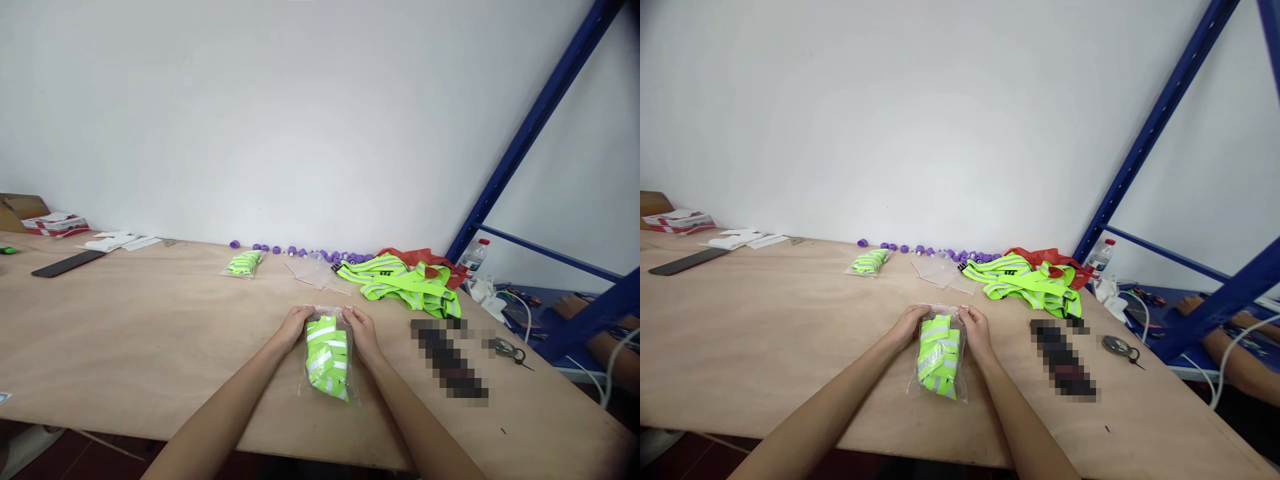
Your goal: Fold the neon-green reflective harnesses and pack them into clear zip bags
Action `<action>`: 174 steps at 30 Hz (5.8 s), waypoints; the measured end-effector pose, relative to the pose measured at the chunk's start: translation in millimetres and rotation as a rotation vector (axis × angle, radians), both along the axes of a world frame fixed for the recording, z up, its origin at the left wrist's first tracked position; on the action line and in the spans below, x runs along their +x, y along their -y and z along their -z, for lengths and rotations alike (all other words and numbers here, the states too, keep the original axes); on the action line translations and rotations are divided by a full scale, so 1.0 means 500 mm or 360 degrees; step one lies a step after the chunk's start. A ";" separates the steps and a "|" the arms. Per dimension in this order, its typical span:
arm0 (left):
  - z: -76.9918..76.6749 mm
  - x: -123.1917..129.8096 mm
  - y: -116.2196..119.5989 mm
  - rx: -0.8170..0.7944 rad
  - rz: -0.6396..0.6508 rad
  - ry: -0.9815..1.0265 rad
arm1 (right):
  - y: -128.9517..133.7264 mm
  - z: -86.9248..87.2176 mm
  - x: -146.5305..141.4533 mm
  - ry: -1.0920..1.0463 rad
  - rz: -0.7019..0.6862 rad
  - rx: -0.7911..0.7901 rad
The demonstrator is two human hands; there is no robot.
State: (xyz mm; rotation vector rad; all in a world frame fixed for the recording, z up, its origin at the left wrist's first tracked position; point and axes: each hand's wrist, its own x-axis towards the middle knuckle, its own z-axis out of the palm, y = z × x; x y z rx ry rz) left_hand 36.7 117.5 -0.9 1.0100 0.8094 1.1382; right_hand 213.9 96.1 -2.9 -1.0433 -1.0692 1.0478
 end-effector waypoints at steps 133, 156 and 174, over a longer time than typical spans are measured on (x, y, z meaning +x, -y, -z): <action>-0.011 0.006 0.020 -0.0044 0.0058 -0.0357 | -0.005 0.010 0.001 0.0163 -0.0363 -0.0165; -0.013 -0.002 0.017 0.0091 0.0054 -0.0374 | -0.002 0.001 0.005 0.0183 -0.0351 -0.0181; -0.042 -0.051 -0.003 0.0206 0.0037 -0.0490 | 0.225 -0.236 -0.004 0.0745 0.0140 0.1100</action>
